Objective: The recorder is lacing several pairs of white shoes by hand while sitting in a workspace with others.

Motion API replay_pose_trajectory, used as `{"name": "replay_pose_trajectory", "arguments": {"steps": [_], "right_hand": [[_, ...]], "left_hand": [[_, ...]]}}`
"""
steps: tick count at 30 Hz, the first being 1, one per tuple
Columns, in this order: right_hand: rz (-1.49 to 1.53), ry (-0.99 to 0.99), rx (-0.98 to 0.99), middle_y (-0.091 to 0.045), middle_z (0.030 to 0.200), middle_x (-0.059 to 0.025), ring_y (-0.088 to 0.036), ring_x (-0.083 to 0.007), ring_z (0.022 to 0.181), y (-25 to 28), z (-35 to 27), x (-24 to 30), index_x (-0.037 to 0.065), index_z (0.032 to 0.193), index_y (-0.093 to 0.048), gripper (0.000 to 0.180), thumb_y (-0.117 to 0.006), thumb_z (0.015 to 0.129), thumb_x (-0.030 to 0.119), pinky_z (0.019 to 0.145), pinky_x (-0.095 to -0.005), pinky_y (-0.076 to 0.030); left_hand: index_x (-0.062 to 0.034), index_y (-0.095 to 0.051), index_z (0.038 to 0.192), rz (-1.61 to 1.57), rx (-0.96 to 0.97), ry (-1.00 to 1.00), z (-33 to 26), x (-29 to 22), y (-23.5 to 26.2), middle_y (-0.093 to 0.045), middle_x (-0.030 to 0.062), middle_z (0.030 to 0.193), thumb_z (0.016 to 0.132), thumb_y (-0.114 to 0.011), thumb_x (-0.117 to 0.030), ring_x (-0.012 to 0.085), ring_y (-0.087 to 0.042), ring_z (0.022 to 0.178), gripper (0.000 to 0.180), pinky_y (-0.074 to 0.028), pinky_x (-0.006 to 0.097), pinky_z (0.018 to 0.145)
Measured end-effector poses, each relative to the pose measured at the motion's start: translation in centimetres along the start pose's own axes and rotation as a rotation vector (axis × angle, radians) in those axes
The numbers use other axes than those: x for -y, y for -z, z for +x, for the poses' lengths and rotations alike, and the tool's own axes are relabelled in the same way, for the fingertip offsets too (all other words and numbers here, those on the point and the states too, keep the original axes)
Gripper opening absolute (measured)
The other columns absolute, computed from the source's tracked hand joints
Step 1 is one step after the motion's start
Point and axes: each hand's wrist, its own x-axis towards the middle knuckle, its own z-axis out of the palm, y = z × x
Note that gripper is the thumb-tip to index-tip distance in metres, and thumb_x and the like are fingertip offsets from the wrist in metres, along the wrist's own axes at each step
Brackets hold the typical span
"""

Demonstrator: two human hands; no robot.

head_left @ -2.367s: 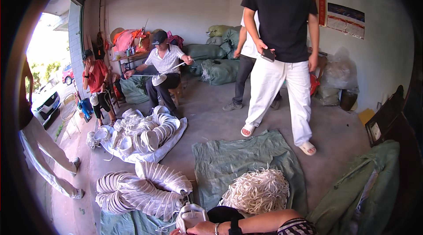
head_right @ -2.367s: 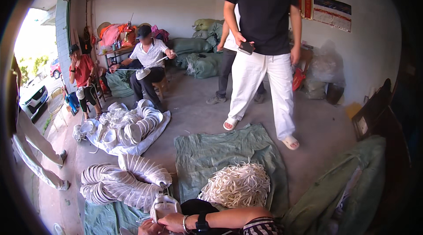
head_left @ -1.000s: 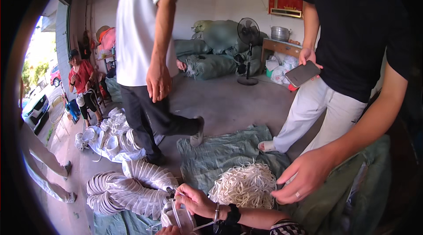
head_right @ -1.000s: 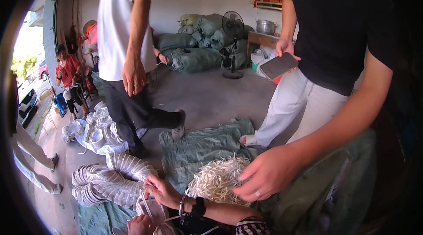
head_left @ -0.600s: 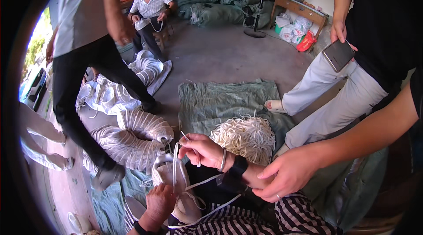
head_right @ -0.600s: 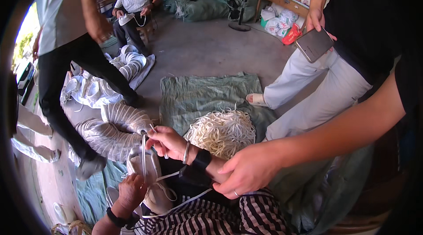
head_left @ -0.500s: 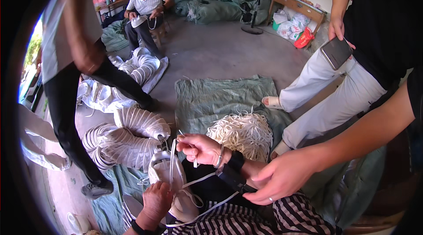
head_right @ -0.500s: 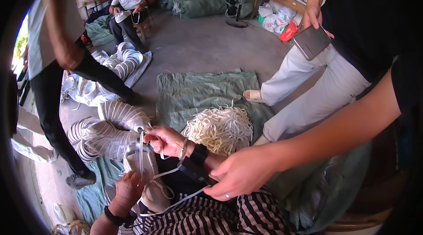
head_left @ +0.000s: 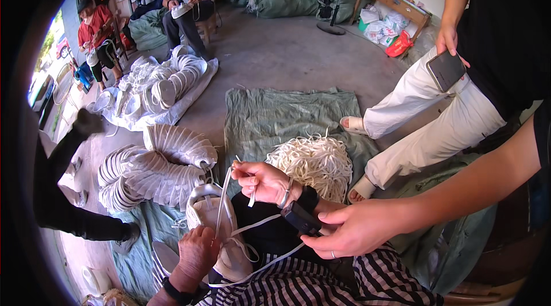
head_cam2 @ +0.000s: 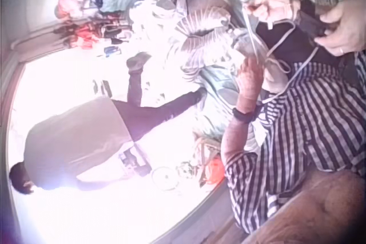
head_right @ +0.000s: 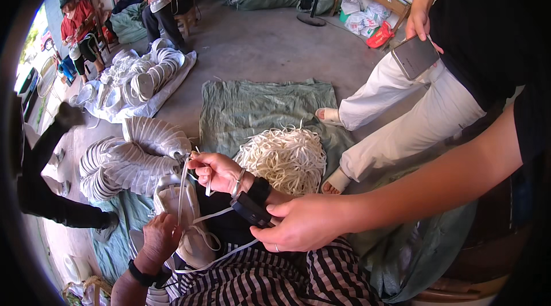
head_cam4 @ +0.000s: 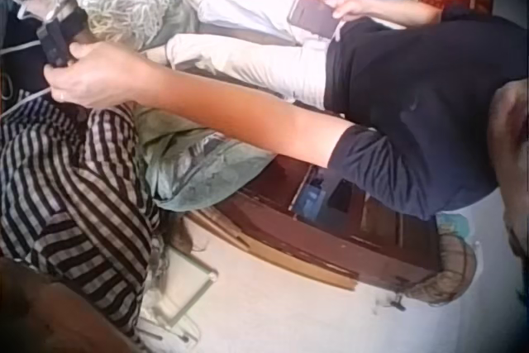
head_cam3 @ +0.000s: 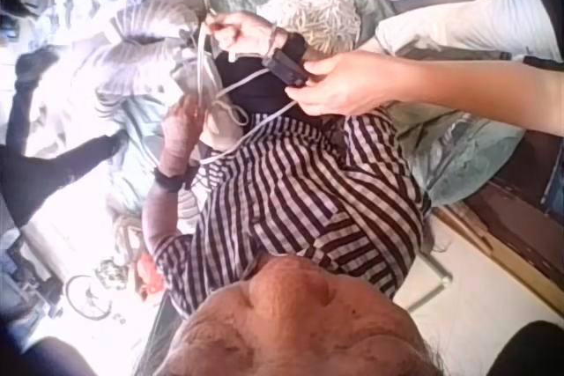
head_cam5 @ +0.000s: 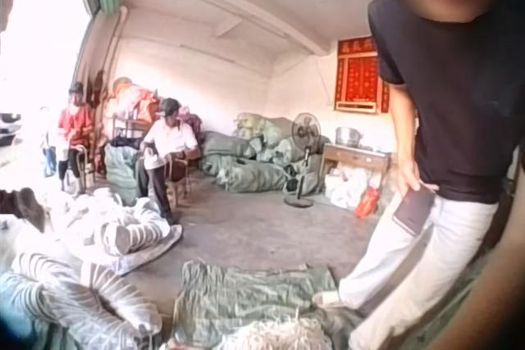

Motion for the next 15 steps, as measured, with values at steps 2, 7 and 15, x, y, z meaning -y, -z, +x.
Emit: {"name": "replay_pose_trajectory", "arguments": {"steps": [2,7,15], "right_hand": [[0.005,-0.005,-0.012,-0.063,0.078,-0.0046,-0.044,-0.0025,0.046,0.26,0.10,-0.04,0.005,0.090,-0.057,0.009,-0.052,0.091,0.012,0.044,-0.0182,-0.036],[0.016,0.010,-0.026,-0.063,0.079,-0.0050,-0.045,-0.0029,0.047,-0.06,-0.19,0.11,0.005,0.090,-0.056,0.008,-0.052,0.091,0.012,0.044,-0.0185,-0.036],[0.020,0.006,-0.012,-0.063,0.079,-0.0052,-0.044,-0.0032,0.046,-0.38,-0.49,0.30,0.005,0.092,-0.056,0.008,-0.051,0.092,0.011,0.045,-0.0192,-0.037]], "left_hand": [[-0.0098,-0.051,0.072,0.003,-0.005,0.009,0.02,-0.02,-0.05,-0.053,0.0077,0.071,0.069,-0.065,-0.016,0.0274,-0.058,0.066,0.016,-0.048,0.039,0.059],[-0.0100,-0.050,0.071,0.000,-0.011,0.008,0.03,0.10,-0.07,-0.053,0.0073,0.069,0.068,-0.066,-0.016,0.0275,-0.058,0.065,0.017,-0.047,0.039,0.058],[-0.0100,-0.050,0.070,-0.003,-0.015,0.006,0.04,0.13,-0.15,-0.053,0.0075,0.069,0.069,-0.066,-0.017,0.0279,-0.058,0.064,0.017,-0.046,0.040,0.058]]}}
